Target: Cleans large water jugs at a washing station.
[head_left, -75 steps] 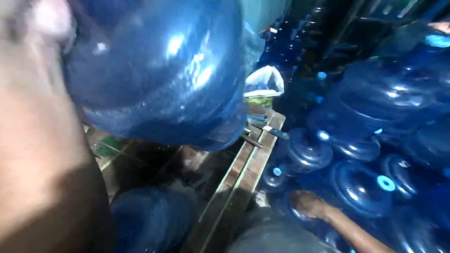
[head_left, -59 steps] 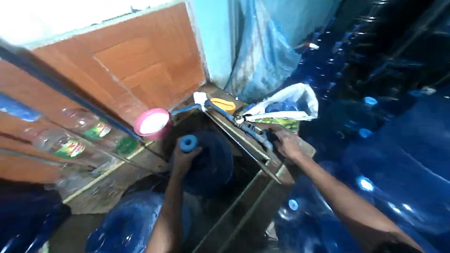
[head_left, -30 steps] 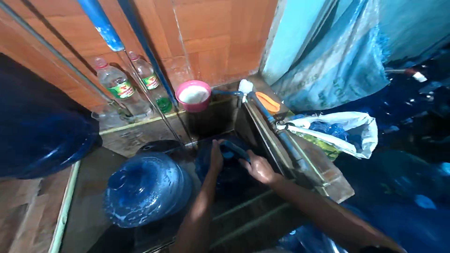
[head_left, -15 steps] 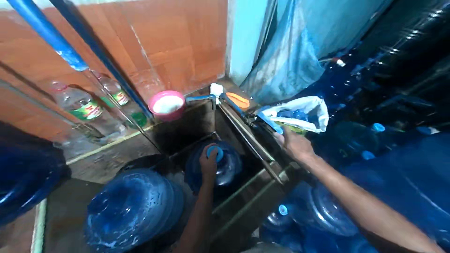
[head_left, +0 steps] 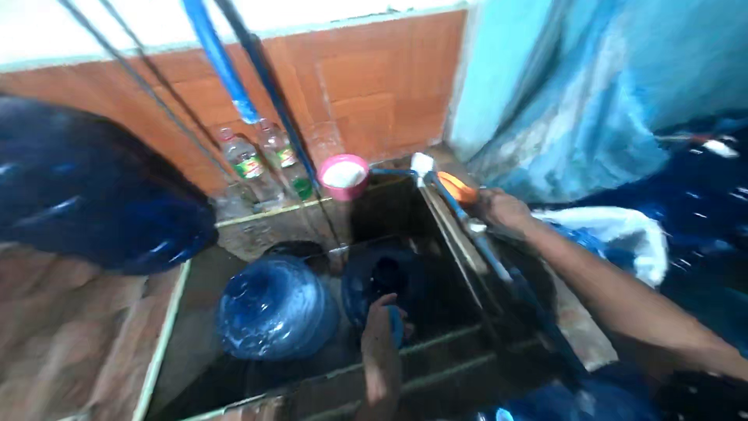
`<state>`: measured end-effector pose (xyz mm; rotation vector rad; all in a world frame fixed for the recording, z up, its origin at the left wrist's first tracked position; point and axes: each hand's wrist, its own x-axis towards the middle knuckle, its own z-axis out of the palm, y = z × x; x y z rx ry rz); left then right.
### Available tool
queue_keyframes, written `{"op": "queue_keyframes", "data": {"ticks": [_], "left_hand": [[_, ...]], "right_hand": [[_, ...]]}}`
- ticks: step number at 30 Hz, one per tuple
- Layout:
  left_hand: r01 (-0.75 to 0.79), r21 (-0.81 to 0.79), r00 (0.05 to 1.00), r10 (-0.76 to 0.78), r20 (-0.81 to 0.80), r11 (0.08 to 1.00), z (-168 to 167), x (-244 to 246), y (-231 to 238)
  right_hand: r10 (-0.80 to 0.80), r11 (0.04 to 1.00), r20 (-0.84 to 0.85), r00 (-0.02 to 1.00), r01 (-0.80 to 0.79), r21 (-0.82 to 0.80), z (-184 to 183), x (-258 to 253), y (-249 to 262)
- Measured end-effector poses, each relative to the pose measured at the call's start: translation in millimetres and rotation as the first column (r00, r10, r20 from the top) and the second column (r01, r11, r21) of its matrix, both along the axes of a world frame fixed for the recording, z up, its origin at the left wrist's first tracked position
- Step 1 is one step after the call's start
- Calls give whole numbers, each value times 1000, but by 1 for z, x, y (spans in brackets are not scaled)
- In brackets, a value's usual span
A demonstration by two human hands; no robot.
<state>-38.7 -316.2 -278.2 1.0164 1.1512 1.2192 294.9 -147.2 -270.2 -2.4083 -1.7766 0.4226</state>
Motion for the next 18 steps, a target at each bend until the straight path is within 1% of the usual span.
{"op": "queue_keyframes", "data": {"ticks": [1,4,6,7,8,10,11,12,13,14,15,17,18], "left_hand": [[-53,-49,999,53,-2,997,-1,-4,3],[-155,-107,987,149,-65,982,-17,-23,21],[-185,-240,982,168,-88,953,-23,-43,44],[-200,-323,980,191,-59,925,-26,-53,57],[-205,-391,976,215,-18,897,-30,-62,71],[-192,-467,968,245,54,863,-39,-78,103],[-191,-489,963,258,73,851,-42,-84,121],[-188,-499,960,265,88,846,-43,-90,140],[-180,-509,957,269,107,842,-43,-95,159],[-165,-518,952,273,139,839,-45,-99,178],[-146,-530,942,281,184,835,-49,-101,197],[-103,-552,906,307,292,828,-60,-102,230],[-91,-553,883,324,339,828,-64,-100,243]], "right_hand": [[11,1000,-21,1000,-11,2,-7,4,27],[56,998,-104,993,-54,27,-39,20,96],[141,987,-115,983,-131,89,-64,26,125],[161,984,-88,983,-152,96,-73,24,134],[143,988,-58,988,-140,61,-73,17,136],[47,999,28,999,-46,-18,-58,3,135],[-7,998,88,996,12,-57,-43,-5,134],[-31,996,128,991,41,-77,-25,-16,133],[-13,997,130,991,22,-70,-8,-29,131],[52,998,90,995,-49,-33,8,-46,127],[164,986,31,986,-164,4,21,-67,122],[406,914,-124,906,-405,31,34,-122,110],[488,871,-185,853,-489,45,32,-155,103]]}}
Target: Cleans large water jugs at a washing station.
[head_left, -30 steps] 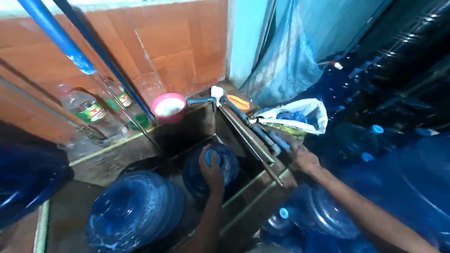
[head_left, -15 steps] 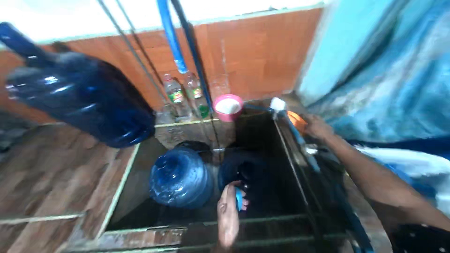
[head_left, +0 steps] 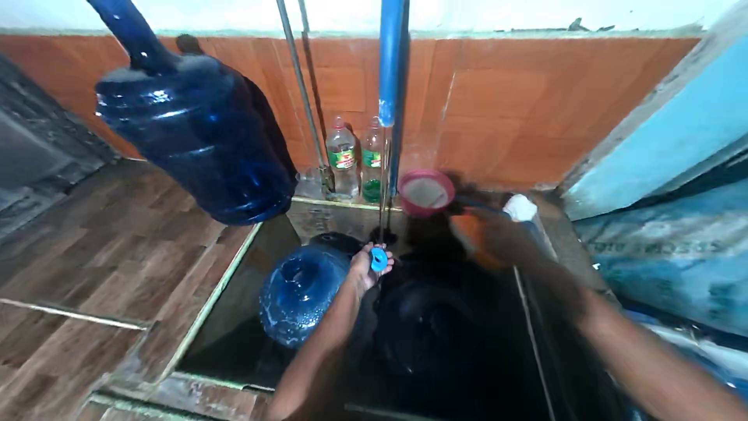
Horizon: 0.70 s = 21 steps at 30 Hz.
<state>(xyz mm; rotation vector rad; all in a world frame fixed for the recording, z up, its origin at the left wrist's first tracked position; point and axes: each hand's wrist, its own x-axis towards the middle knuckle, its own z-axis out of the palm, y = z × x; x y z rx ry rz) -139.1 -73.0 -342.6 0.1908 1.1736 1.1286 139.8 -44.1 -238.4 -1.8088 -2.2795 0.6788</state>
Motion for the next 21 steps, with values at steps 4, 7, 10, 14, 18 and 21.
{"op": "queue_keyframes", "data": {"ticks": [4,7,10,14,18,21], "left_hand": [[-92,128,988,75,132,987,17,14,9],[-71,234,993,46,109,970,25,16,-3],[2,302,999,-17,46,953,27,5,-9],[23,344,999,-13,-30,939,19,-29,-11],[122,345,990,-137,19,931,26,-9,-24],[75,382,997,-66,-36,921,28,-19,-22]], "right_hand": [[191,975,-185,964,-208,-75,-26,-129,-35],[83,993,-197,977,-97,-64,-32,-167,-1],[-14,997,-265,964,-8,-79,-44,-177,11],[100,995,-285,953,-99,19,-42,-199,-52],[-68,994,-163,984,54,-90,-32,-195,-7],[-47,997,-218,975,58,43,-37,-206,-47]]}}
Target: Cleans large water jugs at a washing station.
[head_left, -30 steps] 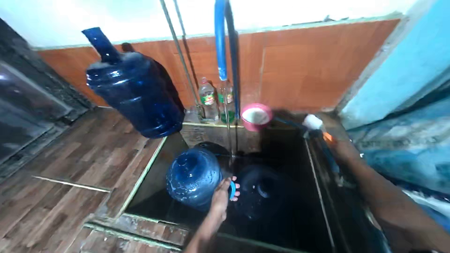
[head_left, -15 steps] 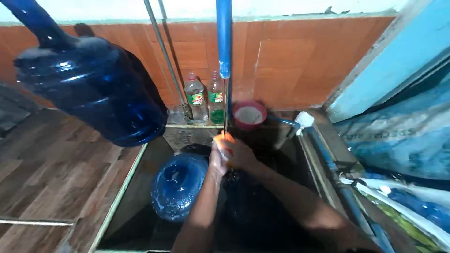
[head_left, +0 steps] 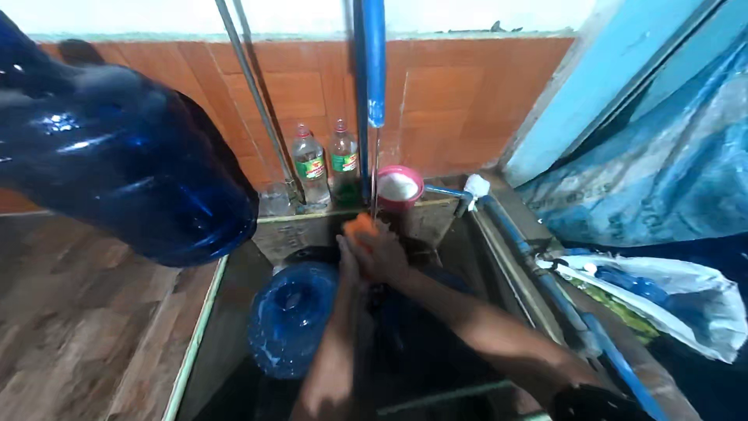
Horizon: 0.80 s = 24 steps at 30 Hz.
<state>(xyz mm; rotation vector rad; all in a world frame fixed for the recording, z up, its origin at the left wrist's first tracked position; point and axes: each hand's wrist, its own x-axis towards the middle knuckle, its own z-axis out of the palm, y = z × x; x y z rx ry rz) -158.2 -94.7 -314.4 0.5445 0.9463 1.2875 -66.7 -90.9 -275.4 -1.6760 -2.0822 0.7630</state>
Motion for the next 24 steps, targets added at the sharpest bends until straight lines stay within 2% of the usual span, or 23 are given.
{"op": "queue_keyframes", "data": {"ticks": [2,4,5,7,9,12,14,15,16,19,20,22,24], "left_hand": [[-19,-2,999,19,-29,1000,-4,0,-4],[28,-50,999,-29,-20,998,-7,13,-9],[1,-105,999,-4,-32,995,-3,23,-10],[-105,-193,992,90,-83,976,6,36,-2],[-162,-226,986,150,-72,960,0,35,9],[-79,-43,996,77,-46,996,-28,24,8],[-16,27,995,14,104,999,-28,33,14],[45,7,985,-46,164,999,-21,38,19],[100,-21,983,-95,159,995,-15,37,21],[106,-30,988,-108,-109,994,-14,14,24],[76,-35,989,-79,-127,997,-15,13,23],[110,-36,994,-111,-22,993,-15,20,19],[146,-91,988,-140,67,985,-10,36,19]], "right_hand": [[36,998,20,999,-35,-46,10,-1,-15],[0,995,47,999,4,-102,13,13,11],[-50,994,40,998,54,-91,11,22,28],[-139,988,-53,989,135,-74,8,34,47],[-111,990,-157,981,95,-107,13,35,36],[-29,977,-286,958,-34,-213,12,29,16],[-87,974,-299,950,17,-228,2,33,20],[-136,974,-320,937,67,-216,-5,37,23],[-180,972,-331,926,116,-204,-9,38,22],[-144,974,-237,961,95,-207,-2,28,-7],[-114,974,-202,973,69,-217,2,26,-12],[-108,977,-124,986,83,-194,7,29,4],[-168,978,-80,983,156,-138,-1,37,37]]}}
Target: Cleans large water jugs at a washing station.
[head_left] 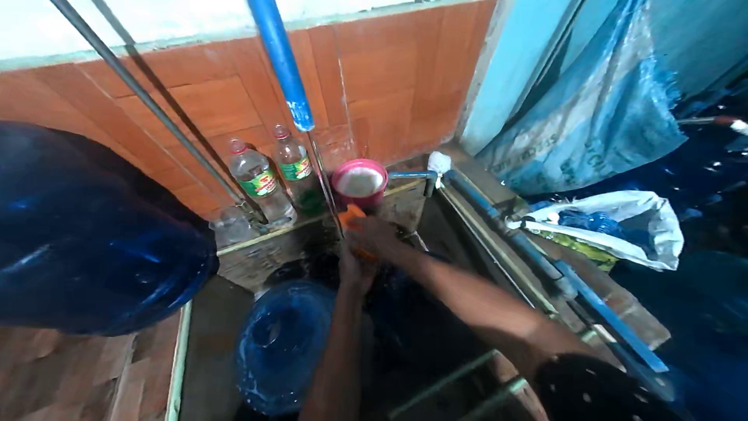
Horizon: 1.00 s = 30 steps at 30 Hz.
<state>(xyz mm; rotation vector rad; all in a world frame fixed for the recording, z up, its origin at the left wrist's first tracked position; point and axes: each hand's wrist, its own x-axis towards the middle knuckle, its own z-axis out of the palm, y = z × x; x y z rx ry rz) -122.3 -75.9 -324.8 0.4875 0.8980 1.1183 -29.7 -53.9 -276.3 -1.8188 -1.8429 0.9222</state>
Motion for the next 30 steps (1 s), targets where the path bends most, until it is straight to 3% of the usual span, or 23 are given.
{"op": "queue_keyframes", "data": {"ticks": [3,6,7,9,11,12,14,17,19,22,24,27,28,30], "left_hand": [[-73,-30,993,70,-92,997,3,1,12],[-14,66,942,35,-333,998,-10,-31,11],[-24,45,949,37,-312,999,-10,-30,10],[-25,-16,994,23,-102,1000,-13,-21,9],[-6,-29,989,2,-148,1000,-7,-14,18],[22,-9,966,-24,-259,1000,-4,-15,26],[94,25,831,-65,-552,995,-6,-19,43],[321,65,536,-125,-835,945,7,-26,41],[487,179,400,-36,-916,855,6,-30,32],[621,231,291,54,-955,749,14,-55,14],[550,269,308,108,-945,790,25,-92,-13],[208,376,360,287,-888,903,41,-182,-84],[46,408,318,374,-871,912,41,-217,-116],[-255,455,71,486,-871,853,29,-290,-189]], "right_hand": [[-57,998,-26,998,58,30,-6,-7,5],[70,996,-82,994,-75,-53,0,-16,-37],[93,992,-83,992,-99,-78,4,-12,-40],[100,988,-29,995,-102,-115,8,1,-38],[121,986,115,986,-106,-128,16,12,-45],[150,981,176,973,-125,-148,20,17,-57],[220,966,214,952,-182,-184,20,24,-88],[268,937,214,940,-202,-285,12,21,-128],[283,932,221,933,-213,-293,2,14,-144],[352,919,270,896,-277,-279,-17,4,-164],[408,902,317,856,-325,-284,-21,0,-177],[496,867,322,806,-436,-243,-20,3,-191],[525,850,319,789,-466,-245,-19,4,-194],[563,825,325,759,-500,-262,-16,5,-201]]}}
